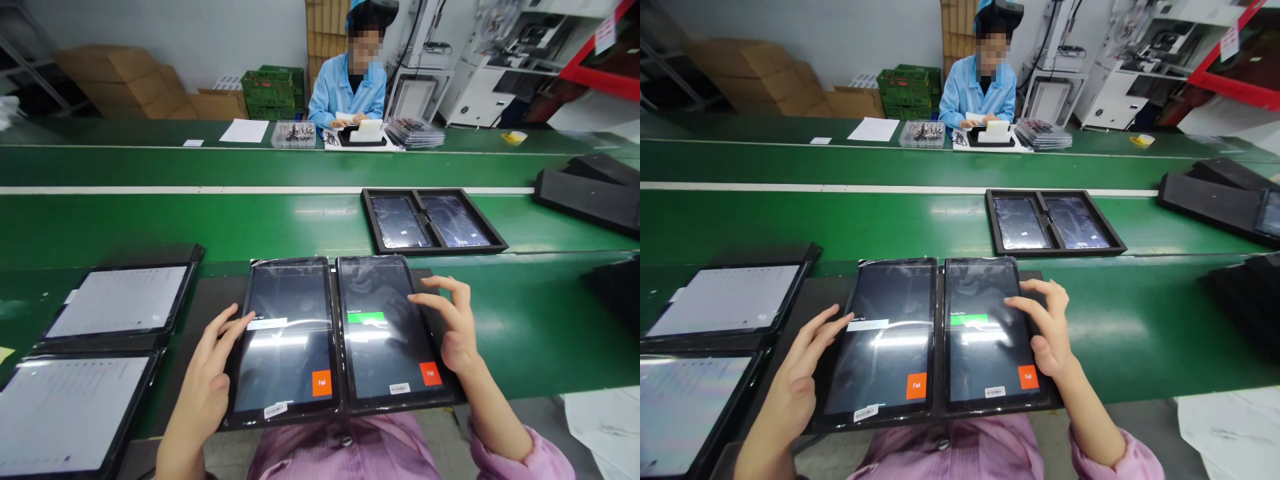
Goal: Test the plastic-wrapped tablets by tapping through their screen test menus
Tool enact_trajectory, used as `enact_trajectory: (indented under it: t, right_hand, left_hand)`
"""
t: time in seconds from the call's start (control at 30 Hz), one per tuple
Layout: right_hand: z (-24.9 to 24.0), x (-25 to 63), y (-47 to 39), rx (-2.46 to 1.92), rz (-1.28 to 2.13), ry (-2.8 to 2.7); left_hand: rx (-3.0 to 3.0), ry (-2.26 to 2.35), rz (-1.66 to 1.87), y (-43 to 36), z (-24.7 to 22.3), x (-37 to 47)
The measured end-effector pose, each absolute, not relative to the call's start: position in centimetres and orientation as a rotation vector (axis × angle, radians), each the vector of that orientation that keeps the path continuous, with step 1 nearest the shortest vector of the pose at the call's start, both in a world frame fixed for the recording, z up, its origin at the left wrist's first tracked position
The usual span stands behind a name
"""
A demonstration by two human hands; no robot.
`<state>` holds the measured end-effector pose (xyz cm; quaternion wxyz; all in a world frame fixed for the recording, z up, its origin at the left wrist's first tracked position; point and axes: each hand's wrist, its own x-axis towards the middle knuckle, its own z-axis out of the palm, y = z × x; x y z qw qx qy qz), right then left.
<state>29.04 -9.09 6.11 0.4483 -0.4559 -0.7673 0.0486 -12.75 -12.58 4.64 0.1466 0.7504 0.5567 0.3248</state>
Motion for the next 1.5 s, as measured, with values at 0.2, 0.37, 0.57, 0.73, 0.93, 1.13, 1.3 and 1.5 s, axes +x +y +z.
enact_trajectory:
  t: [0.2,0.37,0.57,0.73,0.93,1.13,1.3,1.5]
  right_hand:
    - [4.6,31.0,-8.2,-1.097,0.335,-1.511]
    - [4.3,32.1,-2.3,-1.223,0.577,-1.691]
    - [4.1,29.4,3.3,-1.188,0.669,-1.696]
    - [3.4,28.8,2.5,-1.175,0.619,-1.727]
    - [3.0,28.9,2.2,-1.157,0.546,-1.741]
    - [2.9,29.2,2.0,-1.098,0.552,-1.798]
    - [2.7,29.2,2.2,-1.105,0.542,-1.702]
    - [2.9,28.9,2.2,-1.180,0.579,-1.747]
  left_hand:
    - [2.138,1.611,0.869,-12.6,5.4,-13.5]
    - [2.148,1.653,0.561,-7.7,10.6,-12.0]
    - [2.640,1.362,0.277,-1.1,11.5,-5.4]
    - [2.866,1.211,0.287,-0.4,9.2,-6.0]
    - [2.912,0.987,0.237,2.3,10.2,-5.6]
    - [2.885,0.850,0.317,1.1,10.4,-4.6]
    - [2.780,0.894,0.387,0.5,11.0,-5.8]
    - [2.744,0.921,0.296,1.7,10.4,-5.6]
